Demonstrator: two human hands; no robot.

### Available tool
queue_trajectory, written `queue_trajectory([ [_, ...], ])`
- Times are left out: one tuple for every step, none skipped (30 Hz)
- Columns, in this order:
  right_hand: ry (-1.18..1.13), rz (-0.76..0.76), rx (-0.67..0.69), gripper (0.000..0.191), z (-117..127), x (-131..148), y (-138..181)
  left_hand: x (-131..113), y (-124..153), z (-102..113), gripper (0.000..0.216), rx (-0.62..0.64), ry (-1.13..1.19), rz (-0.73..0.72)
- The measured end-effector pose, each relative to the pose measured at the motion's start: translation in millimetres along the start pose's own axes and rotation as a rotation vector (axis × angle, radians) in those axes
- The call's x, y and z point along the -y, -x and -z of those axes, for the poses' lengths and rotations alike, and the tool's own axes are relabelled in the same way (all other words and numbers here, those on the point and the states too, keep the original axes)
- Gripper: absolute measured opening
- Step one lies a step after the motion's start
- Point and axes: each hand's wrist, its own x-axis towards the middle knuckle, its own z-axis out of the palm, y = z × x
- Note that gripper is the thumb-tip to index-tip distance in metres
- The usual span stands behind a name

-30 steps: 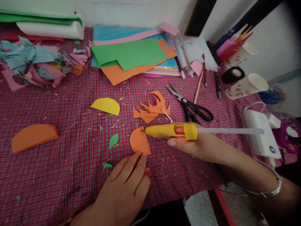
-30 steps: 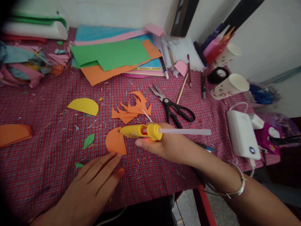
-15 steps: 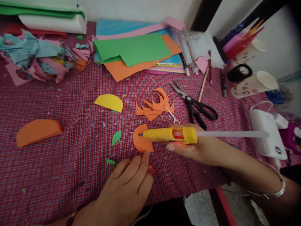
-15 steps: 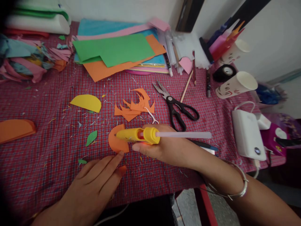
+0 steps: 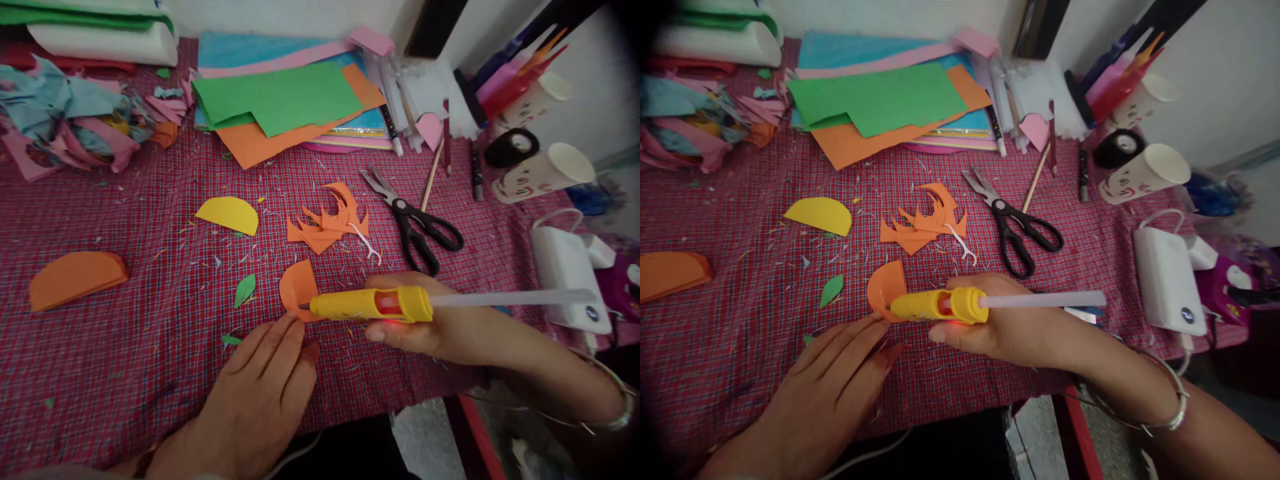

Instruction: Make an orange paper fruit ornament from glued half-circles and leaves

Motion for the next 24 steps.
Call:
queue_trajectory([
  [0.002,0.002,0.011,0.030,1,0,1,0,-1,1,0.035,0.004,-0.012,-0.005],
  [-0.002,0.004,0.020,0.030,2,0,2,1,-1,1,0.035,0.006,-0.019,-0.008],
  [-0.010,0.005,0.022,0.030,3,0,4,1,-1,1,0.035,0.007,-0.021,-0.011],
  [-0.020,0.009,0.018,0.030,4,-1,5,1,-2,2,0.035,0.007,-0.022,-0.012],
  [-0.030,0.013,0.010,0.031,5,-2,7,1,-2,2,0.034,0.008,-0.025,-0.013],
  [-0.035,0.016,0.007,0.030,5,-3,8,1,-2,2,0.034,0.007,-0.030,-0.017],
  [-0.032,0.017,0.007,0.030,6,-4,9,1,-2,2,0.033,0.006,-0.035,-0.021],
  [-0.026,0.019,0.018,0.029,7,-6,10,1,-2,2,0.033,0.003,-0.037,-0.022],
  [-0.021,0.019,0.028,0.028,7,-7,11,1,-2,2,0.033,0.000,-0.037,-0.020],
  [-0.020,0.018,0.027,0.028,7,-8,11,1,-2,2,0.033,-0.002,-0.034,-0.017],
  [-0.023,0.016,0.016,0.029,7,-9,11,1,-2,2,0.033,-0.004,-0.030,-0.016],
  [-0.032,0.012,-0.004,0.030,7,-9,10,1,-1,2,0.034,-0.006,-0.027,-0.014],
  [-0.048,0.005,-0.030,0.030,6,-9,9,1,-1,2,0.034,-0.002,-0.026,-0.011],
  [-0.067,-0.007,-0.045,0.031,5,-10,8,1,0,2,0.035,-0.001,-0.023,-0.008],
  [-0.088,-0.023,-0.045,0.030,4,-10,6,0,0,2,0.037,-0.001,-0.019,-0.003],
  [-0.107,-0.038,-0.041,0.029,3,-10,4,0,1,2,0.038,0.004,-0.013,0.007],
  [-0.123,-0.049,-0.035,0.029,3,-11,1,-1,2,1,0.039,0.006,-0.007,0.019],
  [-0.136,-0.050,-0.032,0.028,2,-11,-2,-2,2,1,0.040,0.008,0.000,0.027],
  [-0.149,-0.041,-0.033,0.027,2,-12,-5,-2,3,1,0.041,0.010,0.006,0.032],
  [-0.161,-0.027,-0.034,0.027,2,-12,-8,-3,3,1,0.042,0.011,0.010,0.033],
  [-0.176,-0.013,-0.037,0.026,2,-12,-11,-3,3,1,0.044,0.015,0.009,0.032],
  [-0.188,-0.009,-0.033,0.026,2,-12,-13,-3,3,1,0.045,0.009,0.007,0.032],
  [-0.195,-0.012,-0.028,0.026,3,-12,-16,-4,3,0,0.045,0.002,0.005,0.033],
  [-0.198,-0.022,-0.028,0.026,3,-11,-18,-4,4,0,0.045,-0.004,0.003,0.034],
])
